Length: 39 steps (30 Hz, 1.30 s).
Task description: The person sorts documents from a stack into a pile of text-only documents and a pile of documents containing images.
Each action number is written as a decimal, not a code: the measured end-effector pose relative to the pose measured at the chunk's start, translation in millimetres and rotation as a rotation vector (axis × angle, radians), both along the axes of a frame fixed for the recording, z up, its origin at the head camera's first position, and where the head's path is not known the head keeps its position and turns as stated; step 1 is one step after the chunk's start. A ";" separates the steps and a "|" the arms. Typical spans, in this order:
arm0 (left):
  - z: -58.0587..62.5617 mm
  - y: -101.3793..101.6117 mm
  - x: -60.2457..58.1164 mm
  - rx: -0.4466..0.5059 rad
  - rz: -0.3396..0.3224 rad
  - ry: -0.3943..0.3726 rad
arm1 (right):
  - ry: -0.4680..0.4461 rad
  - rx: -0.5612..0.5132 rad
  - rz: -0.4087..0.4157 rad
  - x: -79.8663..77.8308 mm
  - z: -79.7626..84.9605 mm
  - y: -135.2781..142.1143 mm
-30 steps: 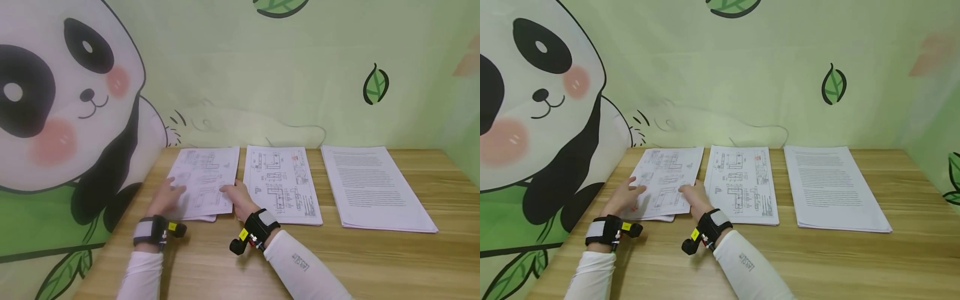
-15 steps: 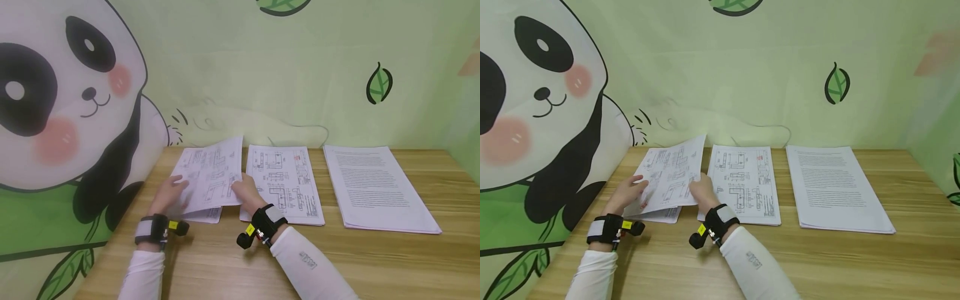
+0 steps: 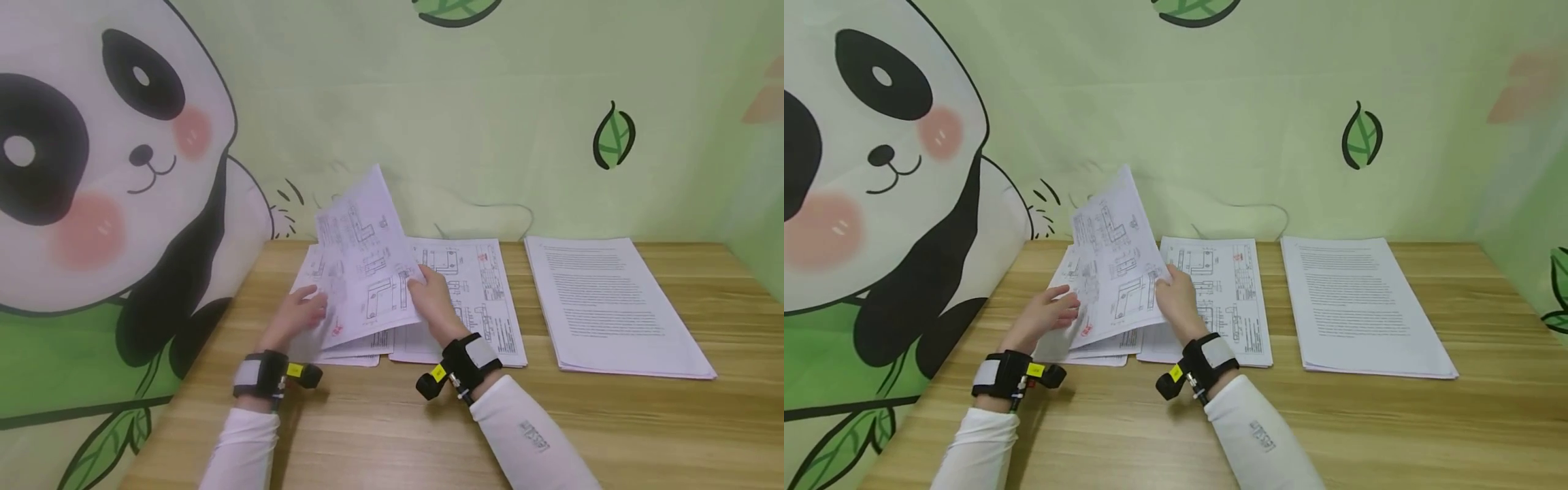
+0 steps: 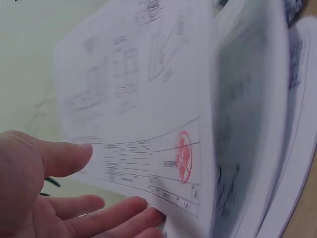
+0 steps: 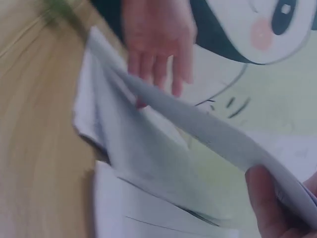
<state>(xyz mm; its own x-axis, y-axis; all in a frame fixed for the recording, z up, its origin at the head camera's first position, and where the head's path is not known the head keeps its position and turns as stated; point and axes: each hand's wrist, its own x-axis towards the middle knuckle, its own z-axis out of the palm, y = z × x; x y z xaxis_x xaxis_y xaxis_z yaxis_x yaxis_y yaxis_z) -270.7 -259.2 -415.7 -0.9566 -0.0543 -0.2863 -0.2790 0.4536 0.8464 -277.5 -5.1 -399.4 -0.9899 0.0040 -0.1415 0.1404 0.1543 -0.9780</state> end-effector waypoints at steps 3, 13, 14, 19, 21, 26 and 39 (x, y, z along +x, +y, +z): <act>-2.8 9.8 -2.1 0.081 0.016 0.013 | 0.005 -0.012 0.014 0.7 2.5 12.7; 9.5 56.6 7.6 0.309 0.040 0.055 | -0.018 -0.042 0.082 10.9 5.2 54.6; 10.9 63.0 9.1 0.336 0.023 0.074 | -0.020 -0.039 0.084 11.8 5.8 60.0; 5.9 97.5 5.1 0.417 -0.037 0.140 | -0.010 0.018 0.071 9.5 7.4 94.5; 0.2 111.1 0.8 0.422 -0.057 0.129 | -0.008 0.057 0.058 7.9 6.8 108.6; -11.5 136.5 -6.0 0.397 -0.102 0.072 | -0.053 0.159 0.053 8.0 2.3 137.7; -31.4 146.4 -12.9 0.372 -0.101 -0.055 | -0.127 0.266 0.095 5.1 -22.6 159.1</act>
